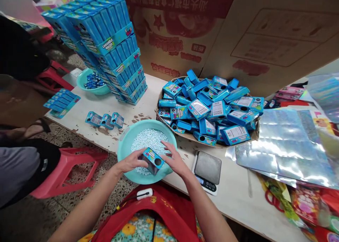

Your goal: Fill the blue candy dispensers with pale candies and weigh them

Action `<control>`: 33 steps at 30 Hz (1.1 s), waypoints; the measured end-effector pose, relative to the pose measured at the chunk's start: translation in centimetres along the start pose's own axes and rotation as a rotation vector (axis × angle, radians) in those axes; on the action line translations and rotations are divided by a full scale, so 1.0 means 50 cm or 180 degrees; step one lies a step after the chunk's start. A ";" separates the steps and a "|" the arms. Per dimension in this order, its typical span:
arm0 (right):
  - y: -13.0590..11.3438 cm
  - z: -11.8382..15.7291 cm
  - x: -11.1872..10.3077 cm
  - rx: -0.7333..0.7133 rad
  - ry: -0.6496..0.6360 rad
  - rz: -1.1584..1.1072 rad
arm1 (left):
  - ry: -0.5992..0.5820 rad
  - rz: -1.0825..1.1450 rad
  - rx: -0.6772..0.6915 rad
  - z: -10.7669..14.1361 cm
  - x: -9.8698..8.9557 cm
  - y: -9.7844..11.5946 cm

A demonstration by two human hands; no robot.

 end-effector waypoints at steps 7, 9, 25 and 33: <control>-0.011 0.028 0.044 0.0015 -0.0375 -0.1188 | 0.0362 0.0834 -0.0271 -0.025 0.053 -0.054; 0.040 0.016 -0.011 0.0175 0.0629 -0.1471 | 0.1343 -0.0332 0.0092 -0.068 -0.034 -0.058; 0.121 0.020 -0.126 -0.0551 0.2661 -0.0575 | 0.0329 -0.3798 0.1114 -0.181 0.145 -0.136; 0.117 0.031 -0.113 -0.0750 0.2643 -0.0931 | 0.0818 -0.3978 0.0850 -0.050 -0.044 -0.120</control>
Point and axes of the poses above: each hand's wrist, its own z-axis away from the middle knuckle, its own x-axis out of the palm, y = z × x, the point moved 9 cm from there along -z, towards the middle knuckle, and after that the axes turned 13 degrees about y, right-handed, at the moved point
